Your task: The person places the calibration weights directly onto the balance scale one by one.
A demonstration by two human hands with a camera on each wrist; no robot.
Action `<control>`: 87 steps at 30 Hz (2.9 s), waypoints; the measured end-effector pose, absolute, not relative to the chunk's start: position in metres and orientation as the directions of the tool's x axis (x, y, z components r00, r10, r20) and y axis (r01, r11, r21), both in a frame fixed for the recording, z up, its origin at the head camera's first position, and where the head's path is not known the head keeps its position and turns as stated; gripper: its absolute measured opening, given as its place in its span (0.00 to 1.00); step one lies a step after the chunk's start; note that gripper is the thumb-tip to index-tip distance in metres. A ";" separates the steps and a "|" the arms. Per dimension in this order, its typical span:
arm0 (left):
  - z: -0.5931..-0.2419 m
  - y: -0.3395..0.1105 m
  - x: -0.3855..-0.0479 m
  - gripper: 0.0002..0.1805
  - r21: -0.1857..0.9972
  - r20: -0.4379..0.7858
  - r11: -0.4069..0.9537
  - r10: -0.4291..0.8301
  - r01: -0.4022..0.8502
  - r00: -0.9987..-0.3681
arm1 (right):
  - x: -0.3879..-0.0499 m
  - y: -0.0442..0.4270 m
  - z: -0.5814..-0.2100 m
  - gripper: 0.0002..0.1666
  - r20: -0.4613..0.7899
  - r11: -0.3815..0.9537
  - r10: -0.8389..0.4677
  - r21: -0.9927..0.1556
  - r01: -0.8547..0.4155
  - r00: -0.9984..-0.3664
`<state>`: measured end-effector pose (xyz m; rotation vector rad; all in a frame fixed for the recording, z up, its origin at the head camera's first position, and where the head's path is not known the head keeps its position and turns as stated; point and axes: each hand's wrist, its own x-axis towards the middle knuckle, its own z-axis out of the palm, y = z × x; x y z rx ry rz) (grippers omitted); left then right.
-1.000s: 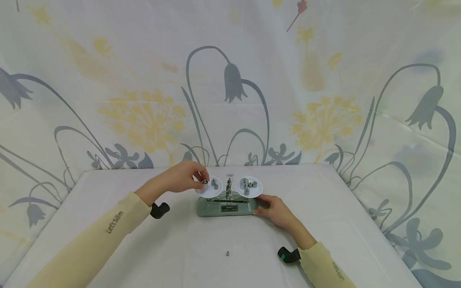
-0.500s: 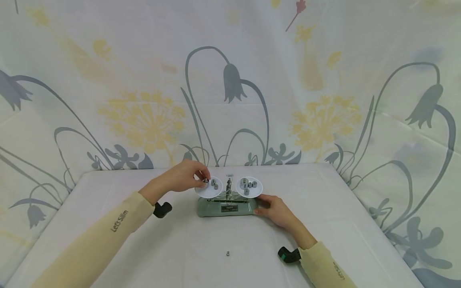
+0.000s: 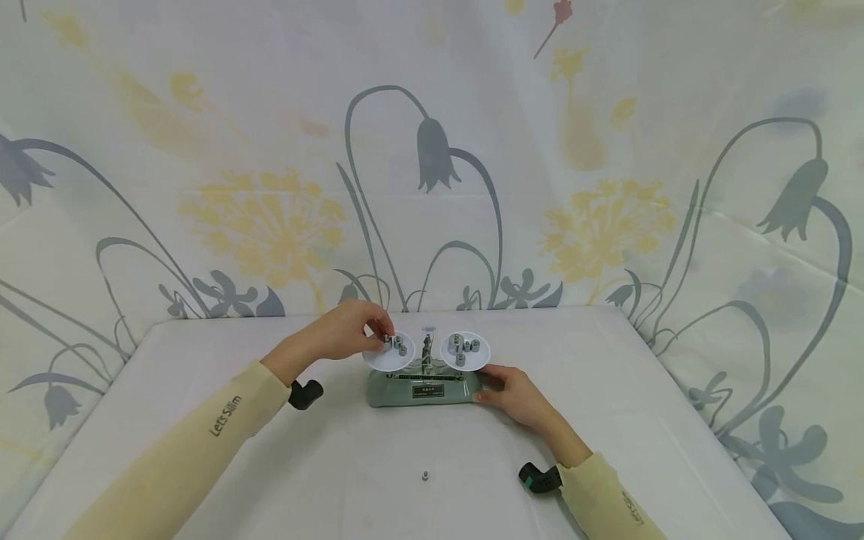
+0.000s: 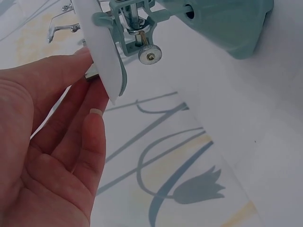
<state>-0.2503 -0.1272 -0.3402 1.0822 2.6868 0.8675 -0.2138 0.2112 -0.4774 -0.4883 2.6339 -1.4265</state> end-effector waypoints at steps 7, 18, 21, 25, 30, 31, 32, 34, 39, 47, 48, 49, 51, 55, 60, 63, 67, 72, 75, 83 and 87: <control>-0.338 -0.129 -0.250 0.09 0.548 0.124 0.568 0.671 0.614 -0.731 | -0.214 0.212 -0.477 0.34 0.069 0.526 -0.327 -0.815 -0.242 -0.942; -0.341 -0.136 -0.248 0.08 0.576 0.136 0.546 0.669 0.608 -0.731 | -0.214 0.212 -0.479 0.34 0.071 0.515 -0.327 -0.823 -0.240 -0.943; -0.343 -0.140 -0.245 0.07 0.578 0.153 0.539 0.666 0.613 -0.730 | -0.215 0.212 -0.480 0.34 0.069 0.515 -0.324 -0.823 -0.238 -0.943; -0.343 -0.144 -0.239 0.08 0.576 0.180 0.537 0.652 0.616 -0.736 | -0.215 0.212 -0.480 0.34 0.073 0.522 -0.324 -0.818 -0.242 -0.943; -0.345 -0.150 -0.232 0.09 0.586 0.219 0.538 0.615 0.606 -0.758 | -0.214 0.212 -0.479 0.34 0.069 0.518 -0.330 -0.820 -0.242 -0.942; -0.346 -0.152 -0.231 0.09 0.589 0.228 0.538 0.606 0.604 -0.762 | -0.214 0.212 -0.480 0.34 0.069 0.518 -0.330 -0.820 -0.242 -0.941; -0.347 -0.153 -0.229 0.09 0.595 0.236 0.535 0.597 0.600 -0.767 | -0.214 0.212 -0.480 0.35 0.069 0.518 -0.332 -0.820 -0.243 -0.941; -0.349 -0.157 -0.227 0.09 0.608 0.248 0.531 0.578 0.590 -0.777 | -0.214 0.212 -0.480 0.34 0.069 0.520 -0.330 -0.819 -0.242 -0.941; -0.362 -0.165 -0.223 0.09 0.634 0.264 0.526 0.541 0.567 -0.798 | -0.214 0.212 -0.479 0.34 0.063 0.522 -0.324 -0.820 -0.234 -0.944; -0.388 -0.175 -0.214 0.08 0.691 0.229 0.529 0.486 0.492 -0.844 | -0.214 0.212 -0.478 0.34 0.073 0.521 -0.329 -0.818 -0.245 -0.942; -0.391 -0.175 -0.213 0.08 0.696 0.222 0.529 0.485 0.486 -0.846 | -0.214 0.212 -0.478 0.34 0.073 0.519 -0.329 -0.819 -0.245 -0.941; -0.394 -0.175 -0.212 0.08 0.701 0.215 0.526 0.488 0.482 -0.846 | -0.214 0.212 -0.478 0.34 0.074 0.517 -0.329 -0.820 -0.245 -0.941; -0.399 -0.175 -0.211 0.07 0.709 0.201 0.520 0.499 0.477 -0.843 | -0.213 0.212 -0.478 0.34 0.073 0.513 -0.328 -0.824 -0.242 -0.942; -0.410 -0.174 -0.207 0.06 0.720 0.170 0.510 0.529 0.471 -0.832 | -0.214 0.212 -0.479 0.34 0.072 0.513 -0.325 -0.824 -0.240 -0.943; -0.423 -0.167 -0.201 0.06 0.751 0.138 0.469 0.577 0.465 -0.805 | -0.213 0.212 -0.479 0.34 0.068 0.521 -0.322 -0.820 -0.237 -0.944; -0.431 -0.160 -0.197 0.06 0.767 0.131 0.440 0.606 0.467 -0.785 | -0.213 0.212 -0.478 0.34 0.075 0.530 -0.323 -0.812 -0.246 -0.943; -0.439 -0.149 -0.189 0.07 0.785 0.134 0.403 0.632 0.471 -0.763 | -0.214 0.212 -0.478 0.34 0.080 0.534 -0.331 -0.806 -0.256 -0.940; -0.445 -0.134 -0.178 0.06 0.835 0.105 0.353 0.650 0.421 -0.753 | -0.214 0.212 -0.478 0.34 0.075 0.532 -0.340 -0.807 -0.257 -0.938; -0.448 -0.122 -0.172 0.06 0.861 0.081 0.325 0.672 0.391 -0.736 | -0.214 0.212 -0.478 0.34 0.070 0.529 -0.340 -0.810 -0.252 -0.938; -0.453 -0.097 -0.157 0.06 0.896 0.031 0.278 0.740 0.348 -0.672 | -0.213 0.211 -0.477 0.34 0.079 0.527 -0.341 -0.809 -0.260 -0.937; -0.453 -0.090 -0.151 0.07 0.900 0.040 0.250 0.768 0.356 -0.640 | -0.213 0.211 -0.476 0.34 0.077 0.531 -0.336 -0.808 -0.256 -0.939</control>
